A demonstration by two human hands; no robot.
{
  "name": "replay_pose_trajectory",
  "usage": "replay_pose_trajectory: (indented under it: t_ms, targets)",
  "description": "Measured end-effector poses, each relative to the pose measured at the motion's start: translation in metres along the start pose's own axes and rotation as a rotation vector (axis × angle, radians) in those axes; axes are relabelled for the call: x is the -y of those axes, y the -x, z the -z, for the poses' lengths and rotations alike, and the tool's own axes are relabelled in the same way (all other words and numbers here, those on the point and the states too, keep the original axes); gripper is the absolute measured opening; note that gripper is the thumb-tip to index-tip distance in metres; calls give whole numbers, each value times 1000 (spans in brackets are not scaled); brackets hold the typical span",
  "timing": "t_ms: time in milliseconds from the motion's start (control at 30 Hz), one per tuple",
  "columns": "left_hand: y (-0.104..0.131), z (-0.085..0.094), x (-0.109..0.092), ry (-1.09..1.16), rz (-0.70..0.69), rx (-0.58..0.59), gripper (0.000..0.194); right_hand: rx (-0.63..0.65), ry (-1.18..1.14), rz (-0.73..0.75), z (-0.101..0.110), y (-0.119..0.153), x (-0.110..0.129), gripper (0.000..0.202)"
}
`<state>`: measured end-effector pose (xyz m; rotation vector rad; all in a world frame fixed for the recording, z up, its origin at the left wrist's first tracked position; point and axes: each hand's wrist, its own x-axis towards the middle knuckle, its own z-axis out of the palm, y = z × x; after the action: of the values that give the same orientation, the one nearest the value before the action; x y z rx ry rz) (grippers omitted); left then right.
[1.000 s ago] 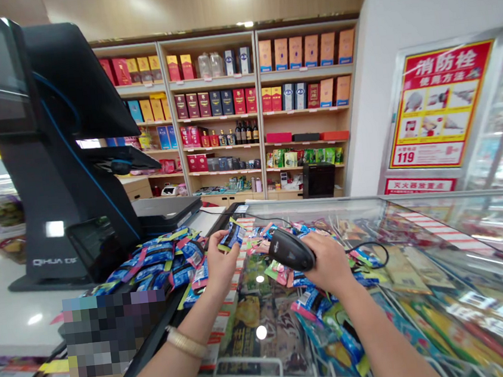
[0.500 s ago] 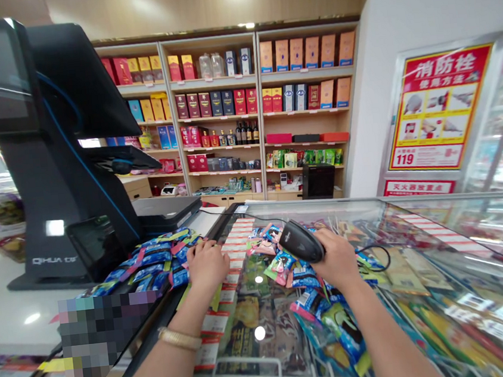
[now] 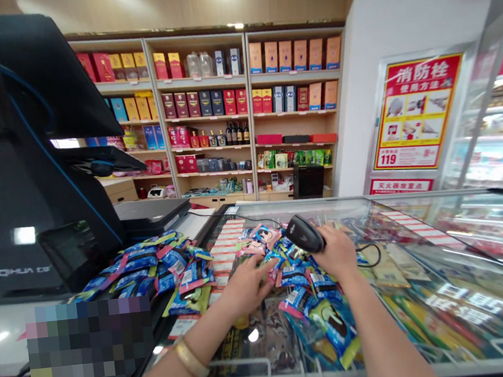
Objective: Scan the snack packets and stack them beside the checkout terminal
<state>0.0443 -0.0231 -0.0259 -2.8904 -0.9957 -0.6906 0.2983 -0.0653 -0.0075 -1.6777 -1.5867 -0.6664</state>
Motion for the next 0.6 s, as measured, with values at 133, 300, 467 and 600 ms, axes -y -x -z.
replay_pose_trajectory:
  t_ms: [133, 300, 467, 600]
  targets:
    - [3, -5, -6, -18, 44, 83, 45, 29, -19, 22, -3, 0, 0, 23]
    - [2, -4, -4, 67, 71, 73, 38, 20, -20, 66, -5, 0, -2, 20]
    - [2, -3, -2, 177, 82, 2, 36, 5, -38, 92, -4, 0, 0, 17]
    - [-1, -3, 2, 283, 106, -43, 38, 4, -56, 103, -4, 0, 3, 17]
